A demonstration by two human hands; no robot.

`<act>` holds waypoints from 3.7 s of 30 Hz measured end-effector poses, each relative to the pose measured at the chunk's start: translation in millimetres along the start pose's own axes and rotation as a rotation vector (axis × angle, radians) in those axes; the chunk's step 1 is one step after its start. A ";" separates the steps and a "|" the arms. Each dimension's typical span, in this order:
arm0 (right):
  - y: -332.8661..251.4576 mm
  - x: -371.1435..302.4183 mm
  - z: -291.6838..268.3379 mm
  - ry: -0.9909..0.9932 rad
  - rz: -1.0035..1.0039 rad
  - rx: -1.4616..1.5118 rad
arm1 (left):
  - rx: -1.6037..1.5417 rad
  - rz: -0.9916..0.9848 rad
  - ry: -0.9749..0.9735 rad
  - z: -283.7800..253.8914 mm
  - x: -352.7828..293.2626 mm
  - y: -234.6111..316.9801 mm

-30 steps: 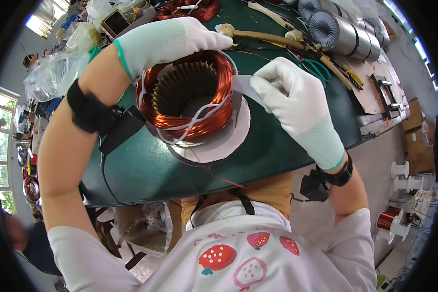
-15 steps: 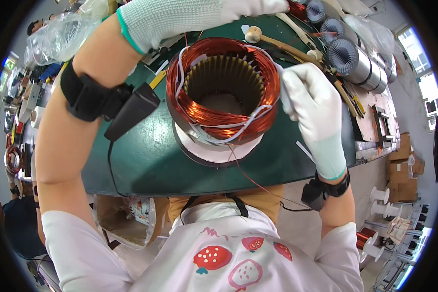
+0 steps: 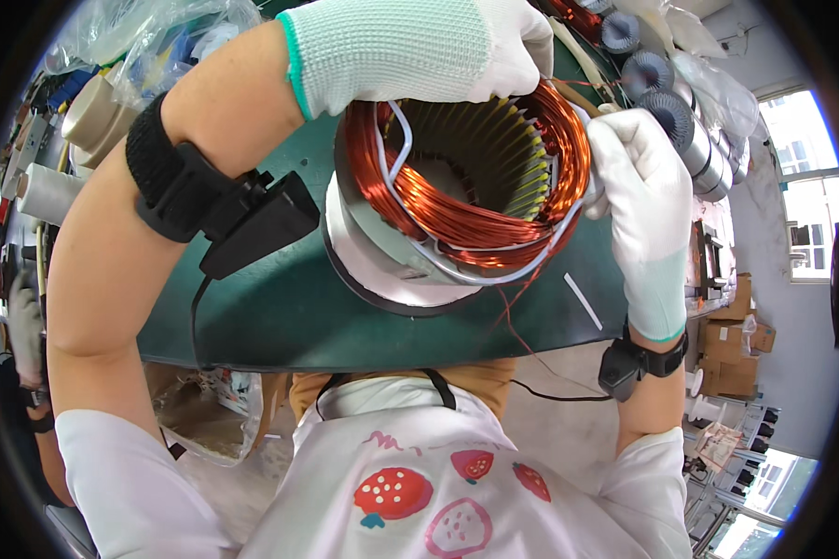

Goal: Assembling and adjusting the copper wire windings on a motor stator using hand tools and a mallet.

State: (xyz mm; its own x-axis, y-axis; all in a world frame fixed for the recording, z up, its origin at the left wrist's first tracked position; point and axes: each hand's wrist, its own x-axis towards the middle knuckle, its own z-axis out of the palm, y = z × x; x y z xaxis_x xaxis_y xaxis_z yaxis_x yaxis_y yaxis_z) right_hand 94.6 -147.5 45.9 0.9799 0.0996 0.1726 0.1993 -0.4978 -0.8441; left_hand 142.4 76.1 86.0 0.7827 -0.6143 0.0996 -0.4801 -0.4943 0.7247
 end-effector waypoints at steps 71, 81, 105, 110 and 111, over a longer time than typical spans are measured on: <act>-17.5 74.8 -19.8 -0.518 -0.721 -0.662 | -0.286 -0.192 0.113 5.9 -3.3 -37.8; 87.9 6.5 -73.3 -0.226 0.161 -0.178 | 0.091 -0.134 0.911 -17.7 -110.3 -9.1; 190.2 343.2 49.6 -0.610 -0.371 -0.623 | -0.036 -0.365 0.917 -20.1 -101.2 -57.6; 162.8 301.2 12.6 -0.472 -0.199 0.249 | 0.108 -0.263 0.881 -16.5 -102.6 -38.6; 152.0 284.1 -0.4 -0.384 -0.227 0.291 | 0.061 -0.259 0.838 -15.9 -103.0 -31.4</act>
State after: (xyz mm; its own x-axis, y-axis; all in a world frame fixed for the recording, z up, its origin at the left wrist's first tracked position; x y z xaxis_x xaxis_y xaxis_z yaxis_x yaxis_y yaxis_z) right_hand 403.3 -195.2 -33.2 0.8311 0.5127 0.2153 0.3455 -0.1728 -0.9224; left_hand 83.2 164.6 63.9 0.8916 0.1641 0.4220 -0.2484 -0.6020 0.7589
